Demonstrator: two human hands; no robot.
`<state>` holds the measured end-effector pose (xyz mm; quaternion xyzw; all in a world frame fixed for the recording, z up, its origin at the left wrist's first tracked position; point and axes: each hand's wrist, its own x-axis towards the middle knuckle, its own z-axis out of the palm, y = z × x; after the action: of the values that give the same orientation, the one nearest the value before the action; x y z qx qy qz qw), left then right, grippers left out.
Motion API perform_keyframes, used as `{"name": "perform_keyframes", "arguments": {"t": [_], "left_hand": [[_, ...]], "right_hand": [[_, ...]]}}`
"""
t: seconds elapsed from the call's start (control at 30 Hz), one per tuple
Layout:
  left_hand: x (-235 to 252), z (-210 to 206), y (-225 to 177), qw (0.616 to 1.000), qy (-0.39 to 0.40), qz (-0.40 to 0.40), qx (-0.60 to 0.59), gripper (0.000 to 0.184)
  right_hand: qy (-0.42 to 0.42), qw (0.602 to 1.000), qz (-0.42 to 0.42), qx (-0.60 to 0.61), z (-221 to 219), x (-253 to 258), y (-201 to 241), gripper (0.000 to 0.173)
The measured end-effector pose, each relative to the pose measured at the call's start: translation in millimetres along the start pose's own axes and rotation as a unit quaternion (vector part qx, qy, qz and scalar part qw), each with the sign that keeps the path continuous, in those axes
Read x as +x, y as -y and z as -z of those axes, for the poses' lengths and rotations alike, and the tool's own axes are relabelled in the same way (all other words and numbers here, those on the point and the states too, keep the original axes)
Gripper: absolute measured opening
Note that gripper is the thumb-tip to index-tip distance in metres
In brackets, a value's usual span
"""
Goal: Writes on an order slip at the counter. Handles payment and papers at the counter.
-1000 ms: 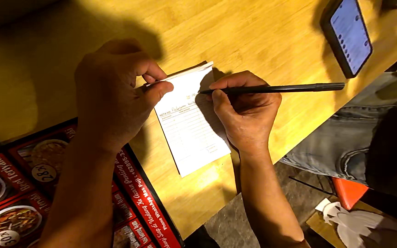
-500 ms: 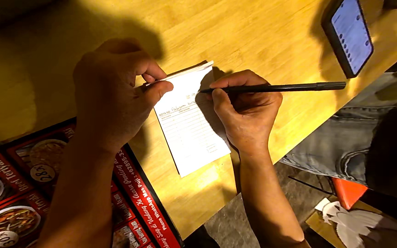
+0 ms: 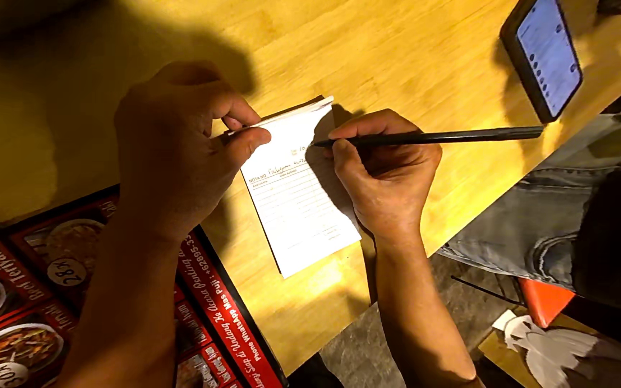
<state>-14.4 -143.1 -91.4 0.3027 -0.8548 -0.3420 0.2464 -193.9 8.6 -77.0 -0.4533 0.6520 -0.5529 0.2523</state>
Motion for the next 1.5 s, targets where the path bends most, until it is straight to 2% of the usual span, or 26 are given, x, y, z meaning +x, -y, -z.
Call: {"name": "perform_keyframes", "arguments": {"t": [1.5], "left_hand": [[0.0, 0.7, 1.6, 1.000, 0.003, -0.001, -0.005, 0.023]], "right_hand": [[-0.038, 0.999, 0.008, -0.017, -1.2, -0.3, -1.4, 0.013]]}}
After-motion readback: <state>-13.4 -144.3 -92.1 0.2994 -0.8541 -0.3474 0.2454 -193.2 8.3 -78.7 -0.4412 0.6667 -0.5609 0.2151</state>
